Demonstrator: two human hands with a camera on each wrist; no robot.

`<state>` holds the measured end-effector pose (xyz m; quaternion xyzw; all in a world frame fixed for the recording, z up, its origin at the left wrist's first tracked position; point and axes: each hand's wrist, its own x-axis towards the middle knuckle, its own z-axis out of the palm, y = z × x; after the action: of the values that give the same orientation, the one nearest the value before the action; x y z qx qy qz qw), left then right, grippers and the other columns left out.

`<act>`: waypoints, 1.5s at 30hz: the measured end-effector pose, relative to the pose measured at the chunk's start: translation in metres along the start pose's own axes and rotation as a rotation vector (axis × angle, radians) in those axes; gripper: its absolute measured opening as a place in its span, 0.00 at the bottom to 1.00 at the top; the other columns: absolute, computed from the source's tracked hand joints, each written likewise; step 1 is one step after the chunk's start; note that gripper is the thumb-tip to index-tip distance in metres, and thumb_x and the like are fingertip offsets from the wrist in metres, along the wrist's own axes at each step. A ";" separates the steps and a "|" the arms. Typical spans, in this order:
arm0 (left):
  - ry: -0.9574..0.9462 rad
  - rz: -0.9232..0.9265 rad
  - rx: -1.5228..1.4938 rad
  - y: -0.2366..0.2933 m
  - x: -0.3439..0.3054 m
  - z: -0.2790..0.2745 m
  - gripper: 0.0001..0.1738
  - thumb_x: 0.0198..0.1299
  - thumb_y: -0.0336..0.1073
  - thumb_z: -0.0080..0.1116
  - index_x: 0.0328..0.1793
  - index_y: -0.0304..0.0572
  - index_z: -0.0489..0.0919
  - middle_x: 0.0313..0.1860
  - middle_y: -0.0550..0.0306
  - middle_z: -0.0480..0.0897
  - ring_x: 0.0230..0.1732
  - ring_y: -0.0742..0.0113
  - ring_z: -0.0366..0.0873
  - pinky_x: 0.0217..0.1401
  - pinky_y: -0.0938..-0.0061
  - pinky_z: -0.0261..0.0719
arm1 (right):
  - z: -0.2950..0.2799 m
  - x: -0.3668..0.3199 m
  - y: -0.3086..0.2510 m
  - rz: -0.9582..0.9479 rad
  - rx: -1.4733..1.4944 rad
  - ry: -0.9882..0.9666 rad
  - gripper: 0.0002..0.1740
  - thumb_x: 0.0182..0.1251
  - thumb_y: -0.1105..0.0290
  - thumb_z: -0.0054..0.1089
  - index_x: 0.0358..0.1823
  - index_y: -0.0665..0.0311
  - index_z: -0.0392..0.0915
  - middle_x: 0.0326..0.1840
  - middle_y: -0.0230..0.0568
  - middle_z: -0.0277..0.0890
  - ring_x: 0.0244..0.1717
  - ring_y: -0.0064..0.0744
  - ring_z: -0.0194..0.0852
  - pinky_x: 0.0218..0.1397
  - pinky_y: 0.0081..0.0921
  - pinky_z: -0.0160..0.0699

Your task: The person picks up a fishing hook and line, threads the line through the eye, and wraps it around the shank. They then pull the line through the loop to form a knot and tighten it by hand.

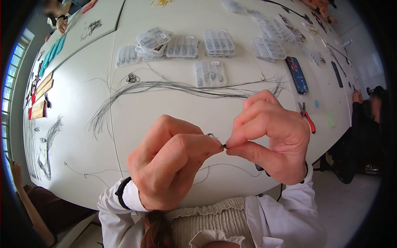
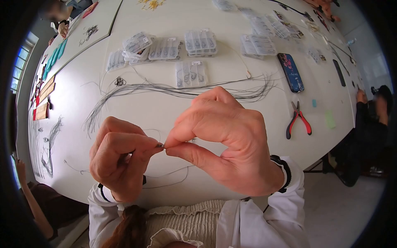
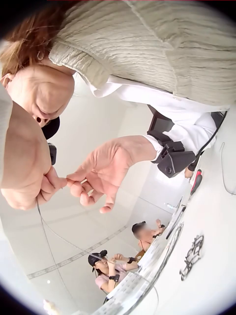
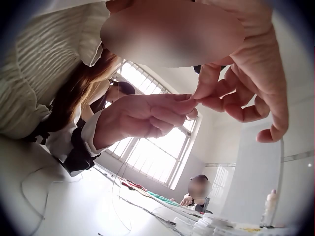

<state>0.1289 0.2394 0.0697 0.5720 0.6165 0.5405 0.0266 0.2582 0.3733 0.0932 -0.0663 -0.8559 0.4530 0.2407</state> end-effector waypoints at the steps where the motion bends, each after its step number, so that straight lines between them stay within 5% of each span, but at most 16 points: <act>1: -0.001 0.001 0.000 0.001 0.000 0.000 0.08 0.42 0.18 0.62 0.29 0.37 0.78 0.26 0.54 0.74 0.21 0.75 0.68 0.20 0.81 0.62 | 0.000 0.000 0.000 -0.017 -0.014 -0.005 0.08 0.42 0.76 0.71 0.25 0.60 0.80 0.25 0.30 0.76 0.28 0.26 0.64 0.44 0.26 0.60; 10: -0.037 0.025 -0.044 0.001 0.001 -0.001 0.08 0.43 0.17 0.60 0.30 0.36 0.78 0.26 0.54 0.75 0.22 0.74 0.68 0.21 0.82 0.63 | -0.001 0.000 0.000 -0.066 -0.075 0.008 0.07 0.43 0.74 0.70 0.25 0.61 0.80 0.25 0.31 0.76 0.27 0.27 0.63 0.42 0.26 0.60; 13: -0.051 -0.052 -0.040 0.006 0.002 -0.001 0.10 0.40 0.18 0.63 0.31 0.37 0.80 0.27 0.56 0.74 0.25 0.70 0.74 0.22 0.79 0.71 | -0.001 0.000 0.001 -0.056 -0.082 0.017 0.08 0.42 0.74 0.71 0.24 0.61 0.80 0.24 0.31 0.76 0.27 0.27 0.64 0.40 0.27 0.61; 16: -0.014 -0.154 -0.113 0.006 0.001 0.001 0.10 0.40 0.18 0.63 0.31 0.36 0.80 0.27 0.56 0.74 0.25 0.70 0.74 0.22 0.79 0.71 | -0.002 0.001 -0.001 -0.031 -0.102 0.021 0.08 0.41 0.76 0.70 0.24 0.62 0.80 0.25 0.32 0.76 0.28 0.28 0.65 0.39 0.27 0.61; 24: 0.010 0.069 0.032 -0.003 -0.002 0.000 0.11 0.38 0.17 0.63 0.29 0.38 0.78 0.22 0.57 0.74 0.22 0.72 0.67 0.20 0.81 0.62 | 0.002 0.001 -0.002 0.002 0.004 0.057 0.09 0.37 0.81 0.66 0.24 0.64 0.80 0.24 0.32 0.78 0.28 0.28 0.68 0.38 0.26 0.62; 31: -0.014 0.007 0.014 -0.002 -0.002 0.003 0.13 0.36 0.17 0.64 0.29 0.40 0.79 0.21 0.59 0.73 0.24 0.71 0.68 0.22 0.81 0.62 | 0.004 -0.003 0.002 0.091 0.083 0.057 0.07 0.37 0.83 0.61 0.22 0.65 0.78 0.22 0.31 0.77 0.27 0.26 0.64 0.39 0.25 0.62; 34: -0.058 -0.039 -0.114 -0.002 0.003 0.003 0.13 0.37 0.17 0.66 0.30 0.38 0.79 0.21 0.61 0.72 0.25 0.72 0.67 0.23 0.82 0.61 | 0.009 -0.004 0.003 0.167 0.128 0.139 0.06 0.38 0.83 0.59 0.20 0.65 0.76 0.20 0.30 0.75 0.28 0.25 0.62 0.38 0.24 0.62; 39: -0.115 -0.517 -0.492 0.005 0.001 0.001 0.08 0.45 0.15 0.62 0.30 0.32 0.78 0.32 0.59 0.71 0.28 0.79 0.66 0.26 0.85 0.62 | 0.009 -0.005 0.005 0.175 0.111 0.155 0.06 0.39 0.83 0.59 0.20 0.66 0.76 0.20 0.29 0.73 0.29 0.24 0.59 0.39 0.23 0.62; 45: -0.106 -0.601 -0.582 0.007 0.001 0.003 0.07 0.46 0.15 0.57 0.31 0.32 0.77 0.35 0.59 0.69 0.30 0.80 0.66 0.29 0.86 0.62 | 0.011 -0.005 0.005 0.170 0.103 0.165 0.06 0.39 0.84 0.58 0.21 0.66 0.76 0.19 0.28 0.71 0.28 0.24 0.58 0.39 0.24 0.62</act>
<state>0.1349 0.2403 0.0738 0.3626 0.5751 0.6300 0.3753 0.2570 0.3658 0.0820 -0.1635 -0.8001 0.5079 0.2741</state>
